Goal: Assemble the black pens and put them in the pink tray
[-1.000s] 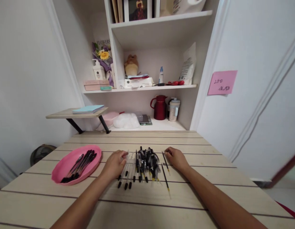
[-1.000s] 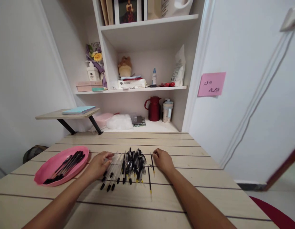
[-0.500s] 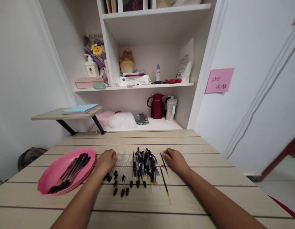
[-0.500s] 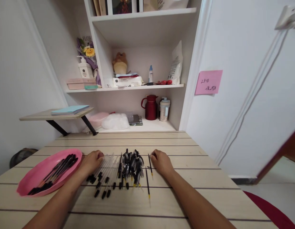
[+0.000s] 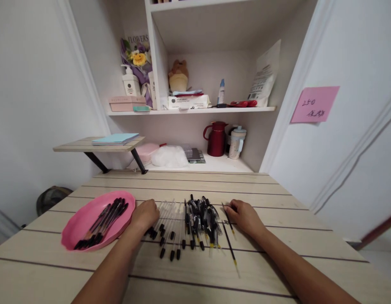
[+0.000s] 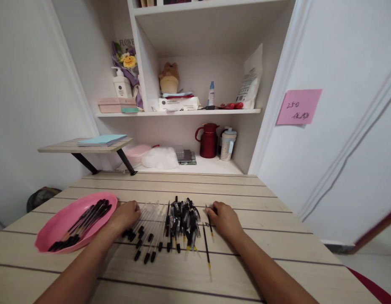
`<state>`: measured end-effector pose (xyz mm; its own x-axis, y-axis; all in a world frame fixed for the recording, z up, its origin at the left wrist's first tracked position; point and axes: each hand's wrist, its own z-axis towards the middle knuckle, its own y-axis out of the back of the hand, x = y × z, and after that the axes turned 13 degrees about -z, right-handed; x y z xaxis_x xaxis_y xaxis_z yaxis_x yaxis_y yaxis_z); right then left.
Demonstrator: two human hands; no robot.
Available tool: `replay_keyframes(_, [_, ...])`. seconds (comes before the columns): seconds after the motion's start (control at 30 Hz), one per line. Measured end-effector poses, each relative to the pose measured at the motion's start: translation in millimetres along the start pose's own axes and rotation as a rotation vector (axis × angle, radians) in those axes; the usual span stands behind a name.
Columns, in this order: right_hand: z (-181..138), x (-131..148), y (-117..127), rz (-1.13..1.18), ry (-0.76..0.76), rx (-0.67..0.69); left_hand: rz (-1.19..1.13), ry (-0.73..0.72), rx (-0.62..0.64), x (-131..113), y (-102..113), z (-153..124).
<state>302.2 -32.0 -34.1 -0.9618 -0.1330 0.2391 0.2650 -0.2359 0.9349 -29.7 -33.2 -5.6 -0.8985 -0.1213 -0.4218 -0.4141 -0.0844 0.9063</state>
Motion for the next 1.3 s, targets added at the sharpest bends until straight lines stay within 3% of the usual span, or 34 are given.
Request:
replay_keyframes(0.47, [-1.9, 1.6, 5.8, 0.043, -0.027, 0.015, -0.22, -0.019, -0.082, -6.4, 11.3, -1.7])
replay_keyframes(0.6, [-9.5, 24.1, 20.5, 0.16, 0.043, -0.03, -0.384, -0.065, -0.094, -16.9, 12.5, -6.2])
replay_keyframes(0.67, [-16.5, 45.9, 28.7, 0.193, 0.166, -0.005, -0.593, -0.084, -0.023, -24.6, 11.4, -11.6])
replay_keyframes(0.7, [-20.2, 58.1, 31.8, 0.183, 0.228, 0.025, -0.803, -0.084, 0.058, -28.6, 10.8, -14.8])
replay_keyframes(0.8, [-28.8, 91.2, 34.2, 0.03, 0.261, 0.121, -1.358, -0.035, 0.334, -38.4, 9.1, -24.1])
replay_keyframes(0.87, [-31.5, 105.1, 30.2, -0.055, 0.265, 0.175, -1.515, -0.02, 0.441, -42.1, 7.6, -28.1])
replay_keyframes(1.0, [-31.8, 110.9, 18.9, -0.088, 0.246, 0.167, -1.579, -0.014, 0.509, -45.0, 3.9, -31.3])
replay_keyframes(1.1, [-29.1, 105.5, 17.1, 0.039, 0.212, 0.139, -1.563, -0.008, 0.538, -47.7, 1.8, -34.5])
replay_keyframes(1.3, [-10.7, 97.1, 33.1, 0.735, 0.112, 0.172, -1.491, -0.037, 0.631, -61.3, -1.7, -47.0])
